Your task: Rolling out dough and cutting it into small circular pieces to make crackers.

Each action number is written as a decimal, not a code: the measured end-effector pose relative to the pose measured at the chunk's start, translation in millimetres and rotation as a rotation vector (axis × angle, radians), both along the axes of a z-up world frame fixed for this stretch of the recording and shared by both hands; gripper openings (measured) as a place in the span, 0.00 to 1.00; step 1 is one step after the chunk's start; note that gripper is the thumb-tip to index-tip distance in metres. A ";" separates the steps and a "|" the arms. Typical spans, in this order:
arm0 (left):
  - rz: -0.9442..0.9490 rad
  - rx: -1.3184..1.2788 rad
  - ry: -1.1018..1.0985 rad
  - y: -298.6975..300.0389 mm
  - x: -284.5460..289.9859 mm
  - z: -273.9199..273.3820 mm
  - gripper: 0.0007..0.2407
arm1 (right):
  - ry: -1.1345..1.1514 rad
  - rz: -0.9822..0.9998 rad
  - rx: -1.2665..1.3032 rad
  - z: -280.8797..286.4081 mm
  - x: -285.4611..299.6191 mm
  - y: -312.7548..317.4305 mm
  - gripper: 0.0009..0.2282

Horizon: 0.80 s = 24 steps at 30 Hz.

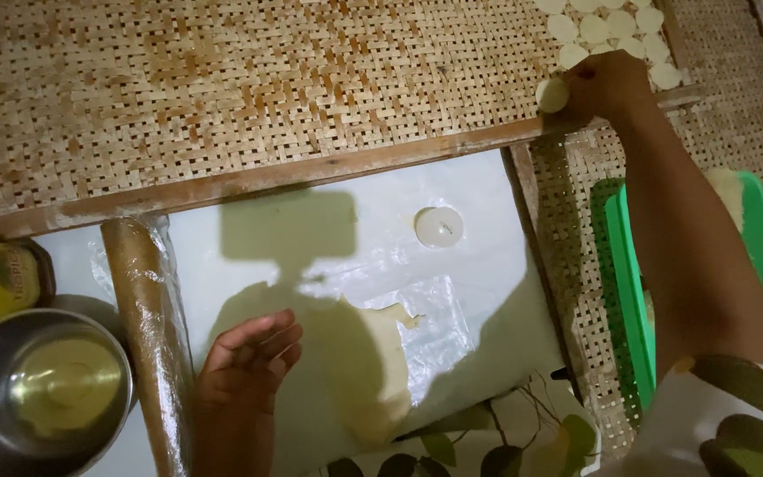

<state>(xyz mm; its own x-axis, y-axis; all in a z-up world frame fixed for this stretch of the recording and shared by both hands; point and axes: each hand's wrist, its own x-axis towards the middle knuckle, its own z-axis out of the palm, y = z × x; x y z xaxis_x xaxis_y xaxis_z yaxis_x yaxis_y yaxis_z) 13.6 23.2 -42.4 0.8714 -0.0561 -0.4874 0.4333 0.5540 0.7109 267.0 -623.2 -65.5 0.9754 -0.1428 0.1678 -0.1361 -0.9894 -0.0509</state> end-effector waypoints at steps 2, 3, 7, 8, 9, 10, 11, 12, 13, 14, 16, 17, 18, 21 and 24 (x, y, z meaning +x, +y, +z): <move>0.001 0.029 -0.032 -1.3 0.9 7.2 0.18 | -0.016 -0.005 0.001 -1.8 0.7 0.3 0.13; 0.002 0.029 -0.033 -0.8 0.7 5.9 0.18 | -0.016 -0.004 0.002 1.6 -1.0 5.1 0.13; 0.000 -0.001 0.008 -0.2 0.9 3.2 0.18 | 0.006 0.000 -0.063 0.9 -2.4 5.6 0.13; -0.001 0.015 0.016 -0.2 1.1 3.3 0.18 | -0.014 0.015 -0.142 -2.8 -1.2 1.3 0.14; -0.002 0.015 0.017 -1.4 2.2 4.9 0.18 | -0.013 0.015 -0.141 2.9 -4.0 10.2 0.14; 0.012 0.015 0.060 -2.5 3.2 6.5 0.18 | -0.008 -0.047 -0.059 8.7 -6.9 19.1 0.10; 0.026 0.014 0.103 -3.4 4.4 8.3 0.18 | -0.003 -0.109 0.026 14.3 -9.3 28.4 0.07; 0.026 0.015 0.103 -1.4 2.9 2.7 0.18 | -0.002 -0.109 0.027 15.3 -10.4 28.6 0.07; 0.016 -0.018 0.044 0.7 1.2 -3.1 0.20 | -0.023 -0.106 0.007 15.9 -11.3 29.2 0.07; 0.006 -0.051 -0.015 2.8 -0.5 -9.0 0.21 | -0.045 -0.104 -0.014 16.3 -12.2 29.7 0.07; 0.008 -0.025 -0.016 0.1 -1.2 -7.0 0.20 | -0.046 -0.069 -0.082 11.0 -10.1 20.6 0.08; 0.010 0.000 -0.020 -1.5 -1.0 -6.0 0.18 | -0.050 -0.034 -0.150 8.9 -9.2 15.6 0.09; 0.009 0.000 -0.019 -1.6 -0.9 -5.6 0.18 | -0.049 -0.035 -0.150 8.4 -8.7 16.8 0.09; 0.014 -0.007 -0.003 -1.5 0.2 -3.7 0.20 | 0.003 -0.066 -0.324 15.0 -7.7 31.0 0.10; -0.007 0.026 0.017 -1.5 -0.4 -1.8 0.19 | 0.149 -0.185 -0.354 31.8 -12.8 56.3 0.18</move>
